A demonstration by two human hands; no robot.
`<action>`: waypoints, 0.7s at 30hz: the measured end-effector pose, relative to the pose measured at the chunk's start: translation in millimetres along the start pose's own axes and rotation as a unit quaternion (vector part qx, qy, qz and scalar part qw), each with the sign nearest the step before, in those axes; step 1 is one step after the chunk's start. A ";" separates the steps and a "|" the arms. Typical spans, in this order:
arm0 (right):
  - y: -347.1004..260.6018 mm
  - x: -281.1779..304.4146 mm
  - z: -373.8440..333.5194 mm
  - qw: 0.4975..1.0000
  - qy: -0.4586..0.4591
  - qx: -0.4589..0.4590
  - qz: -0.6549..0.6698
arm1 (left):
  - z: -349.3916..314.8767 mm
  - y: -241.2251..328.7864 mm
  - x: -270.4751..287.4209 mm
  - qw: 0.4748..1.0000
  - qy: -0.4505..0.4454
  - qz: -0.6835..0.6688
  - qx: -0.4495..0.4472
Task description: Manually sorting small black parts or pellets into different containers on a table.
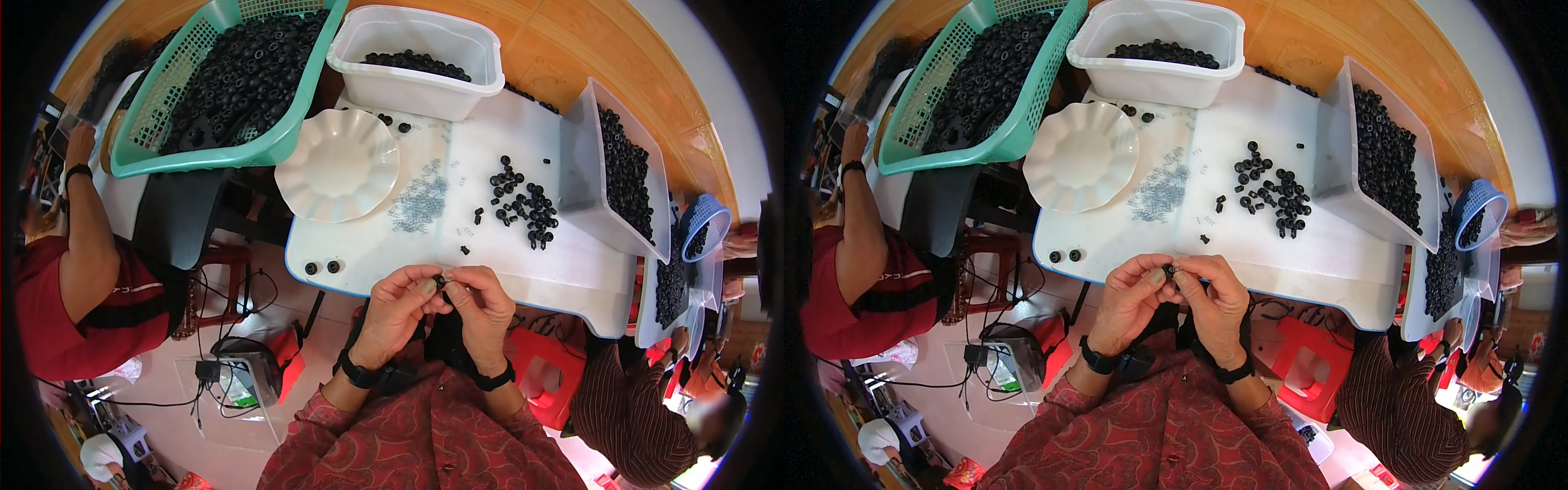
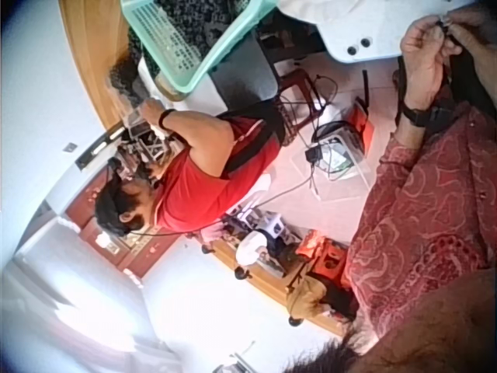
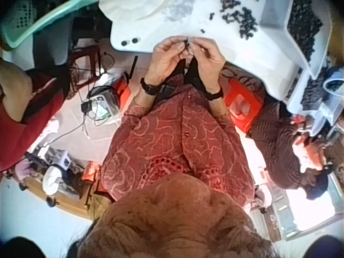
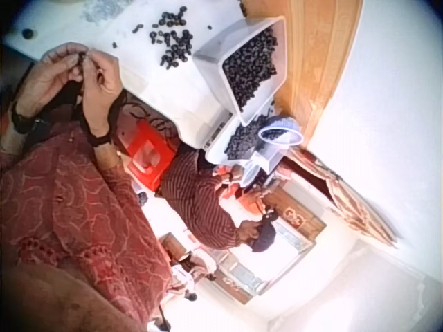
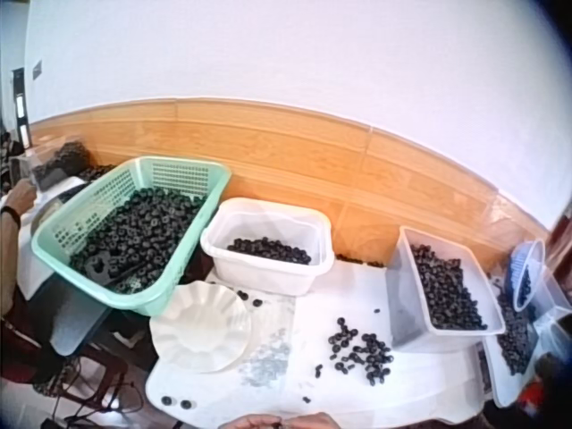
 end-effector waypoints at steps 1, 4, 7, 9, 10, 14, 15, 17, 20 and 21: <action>-2.6 -0.6 0.4 1.000 -0.001 0.001 -0.011 | -0.3 0.8 0.1 1.000 0.001 0.010 -0.007; -4.0 -1.6 0.6 1.000 -0.001 0.005 -0.025 | -0.3 2.9 -0.2 0.999 0.004 0.038 -0.023; -4.6 -1.6 0.6 1.000 0.000 0.007 -0.030 | -0.7 5.8 -1.8 0.997 0.008 0.064 -0.037; -7.2 -1.4 0.9 0.999 -0.003 0.017 -0.047 | -0.9 8.1 -3.4 0.996 0.009 0.079 -0.049; -9.8 -1.1 1.4 0.998 -0.006 0.027 -0.063 | -1.2 8.8 -2.9 0.995 0.009 0.088 -0.053; -13.1 -1.4 2.7 0.995 -0.005 0.051 -0.084 | -1.2 10.6 -1.3 0.992 0.008 0.111 -0.061; -13.3 -1.8 3.1 0.996 -0.003 0.042 -0.076 | -1.0 11.0 -1.4 0.992 0.008 0.113 -0.061; -14.8 -2.9 3.9 0.998 0.002 0.024 -0.062 | -0.4 11.2 -2.5 0.992 0.006 0.112 -0.063; -12.7 -1.8 3.5 0.995 -0.002 0.041 -0.087 | -0.1 11.2 -4.9 0.993 0.003 0.102 -0.057; -12.8 -2.2 3.5 0.995 -0.002 0.042 -0.088 | -0.2 11.0 -4.8 0.994 0.003 0.098 -0.053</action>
Point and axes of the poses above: each hand's wrist, its own z-axis towards the middle knuckle, its own x-axis out of the back of the hand, y = z × x, the point moved 8 cm from there along z, towards the middle knuckle, and after that the axes turned 7 degrees about -z, right-handed, at the moved point
